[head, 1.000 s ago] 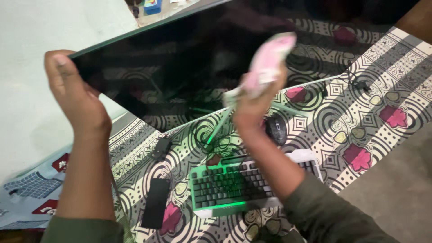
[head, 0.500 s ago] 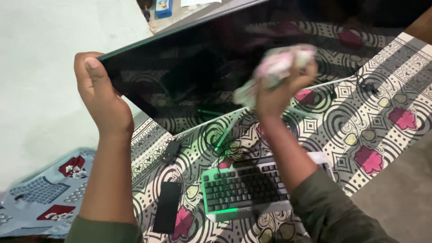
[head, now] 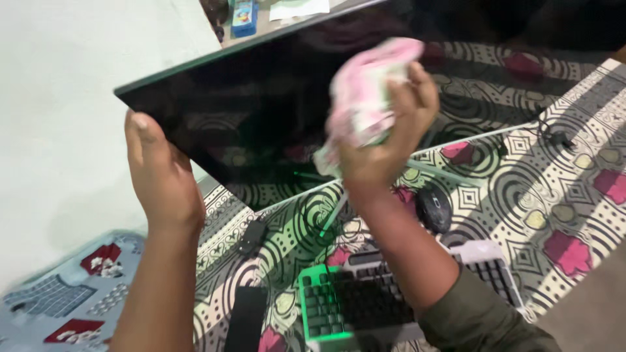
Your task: The person wipes the front and back of a computer monitor with a cloth, then wipes the keys of a keyboard and the top of a computer mouse.
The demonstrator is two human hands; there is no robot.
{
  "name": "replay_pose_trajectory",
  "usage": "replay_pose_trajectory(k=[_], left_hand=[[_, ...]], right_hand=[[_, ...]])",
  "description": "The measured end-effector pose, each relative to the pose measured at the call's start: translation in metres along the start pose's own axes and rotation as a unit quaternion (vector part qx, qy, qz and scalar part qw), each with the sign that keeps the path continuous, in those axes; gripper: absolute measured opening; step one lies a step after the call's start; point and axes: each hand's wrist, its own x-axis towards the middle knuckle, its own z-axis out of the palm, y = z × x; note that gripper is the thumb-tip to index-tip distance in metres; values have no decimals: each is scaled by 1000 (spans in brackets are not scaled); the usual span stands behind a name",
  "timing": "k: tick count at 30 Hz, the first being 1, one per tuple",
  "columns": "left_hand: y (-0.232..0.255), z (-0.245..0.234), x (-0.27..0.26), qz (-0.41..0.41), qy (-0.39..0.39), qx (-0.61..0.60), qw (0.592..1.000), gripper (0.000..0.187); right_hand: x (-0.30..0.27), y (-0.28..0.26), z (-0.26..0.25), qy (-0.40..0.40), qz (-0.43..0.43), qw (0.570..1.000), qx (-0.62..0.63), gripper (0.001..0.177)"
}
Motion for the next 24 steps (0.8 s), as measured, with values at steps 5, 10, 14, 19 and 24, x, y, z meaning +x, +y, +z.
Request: replay_pose_trajectory(k=[5, 10, 14, 19, 24], left_hand=[[-30, 1, -29, -10, 14, -17, 1000, 63], [-52, -5, -37, -50, 66, 6, 997, 53], [-49, 0, -32, -75, 112, 38, 990, 48], [-45, 4, -29, -45, 79, 11, 996, 44], [-59, -7, -30, -9, 53, -9, 998, 43]], right_hand=[[-10, -21, 26, -75, -88, 993, 1, 58], [-8, -3, 15, -63, -184, 971, -136, 64], [-8, 46, -1, -28, -85, 994, -69, 68], [9, 119, -23, 99, 25, 994, 37, 56], [19, 105, -14, 123, 26, 992, -25, 58]])
